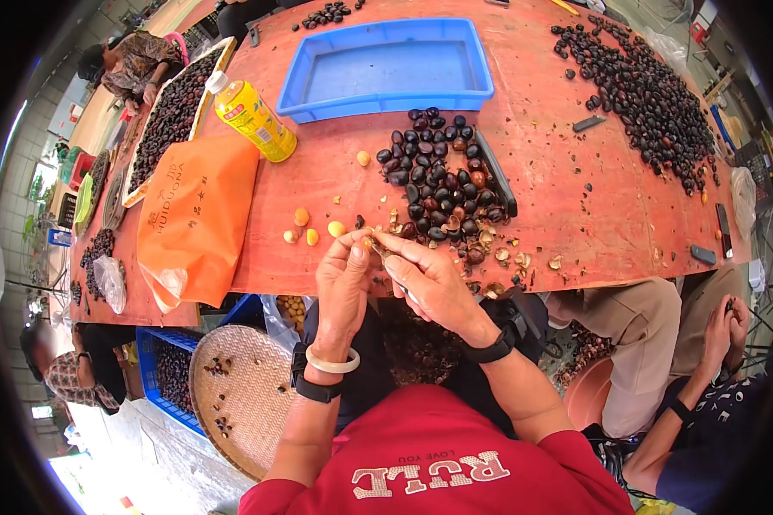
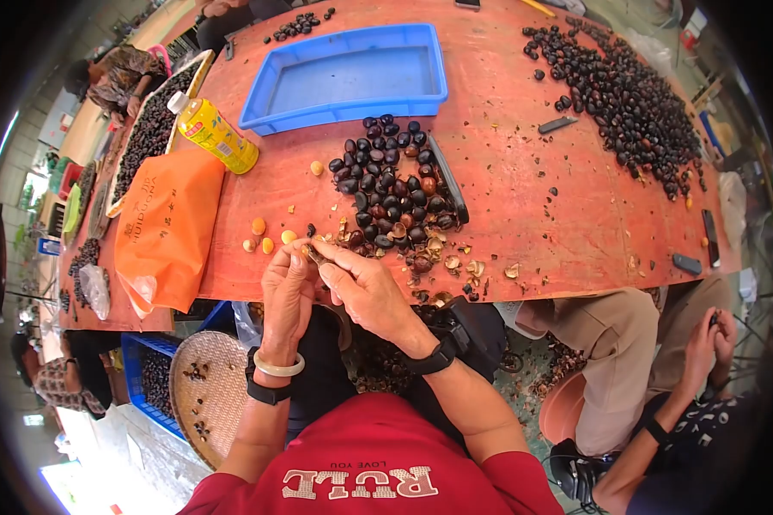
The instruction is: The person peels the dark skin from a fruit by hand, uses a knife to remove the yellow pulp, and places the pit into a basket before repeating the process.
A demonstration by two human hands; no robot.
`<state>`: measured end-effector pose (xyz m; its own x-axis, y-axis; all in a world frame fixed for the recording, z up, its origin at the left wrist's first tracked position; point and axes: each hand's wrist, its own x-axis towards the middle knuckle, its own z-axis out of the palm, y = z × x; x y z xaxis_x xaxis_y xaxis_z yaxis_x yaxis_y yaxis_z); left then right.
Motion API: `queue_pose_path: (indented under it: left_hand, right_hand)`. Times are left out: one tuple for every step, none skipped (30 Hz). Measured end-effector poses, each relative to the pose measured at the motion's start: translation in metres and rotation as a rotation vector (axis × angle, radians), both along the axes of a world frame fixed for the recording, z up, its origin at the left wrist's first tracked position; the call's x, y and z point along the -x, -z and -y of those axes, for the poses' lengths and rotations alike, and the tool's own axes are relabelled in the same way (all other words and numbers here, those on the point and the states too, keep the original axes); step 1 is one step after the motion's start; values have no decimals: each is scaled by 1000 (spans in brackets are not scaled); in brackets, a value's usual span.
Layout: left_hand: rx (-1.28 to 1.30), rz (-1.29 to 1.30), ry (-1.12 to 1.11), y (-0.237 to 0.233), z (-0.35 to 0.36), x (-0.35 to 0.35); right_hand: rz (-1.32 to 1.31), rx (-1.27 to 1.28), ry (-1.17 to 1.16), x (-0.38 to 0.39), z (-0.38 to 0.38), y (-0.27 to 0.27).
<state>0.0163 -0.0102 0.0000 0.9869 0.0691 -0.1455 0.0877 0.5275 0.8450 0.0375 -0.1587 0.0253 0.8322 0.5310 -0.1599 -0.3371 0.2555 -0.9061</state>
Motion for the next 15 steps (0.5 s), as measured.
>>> queue_pose_path:
  left_hand:
    - [0,0,0,4,1,-2]
    - [-150,50,-75,11,1,-5]
    - [-301,100,-151,13,3,-7]
    - [-302,100,-151,13,3,-6]
    - [-316,99,-165,10,4,-7]
    - [-331,97,-179,7,6,-7]
    - [-333,104,-173,5,6,-7]
    - [-258,73,-154,4,7,-5]
    - [-182,44,-136,2,7,-4]
    - [-186,50,-134,1,7,-3]
    - [-177,14,-112,1,6,-3]
    - [-169,-19,-91,0,4,-4]
    - [-177,-3,-91,1,3,-6]
    - [-157,19,-103,5,3,-5]
    - [-138,34,-115,8,3,-3]
  right_hand:
    - [17,24,24,0,-1,1]
    - [34,48,47,0,-2,1]
    - [33,48,45,0,-3,2]
    - [-7,23,61,0,-4,2]
    - [-42,-4,79,-2,-4,3]
    - [-37,-6,83,-2,-5,3]
    - [-49,-36,74,-2,-5,5]
    - [-59,-66,65,-2,-6,7]
    - [-52,-71,70,-3,-8,13]
    - [147,37,125,-2,-11,21]
    - [345,144,181,-1,-13,26]
    - [510,295,216,0,-11,15]
    - [524,285,222,-2,-11,16]
    - [547,240,236,-3,-11,18]
    - [562,194,250,-2,-13,21]
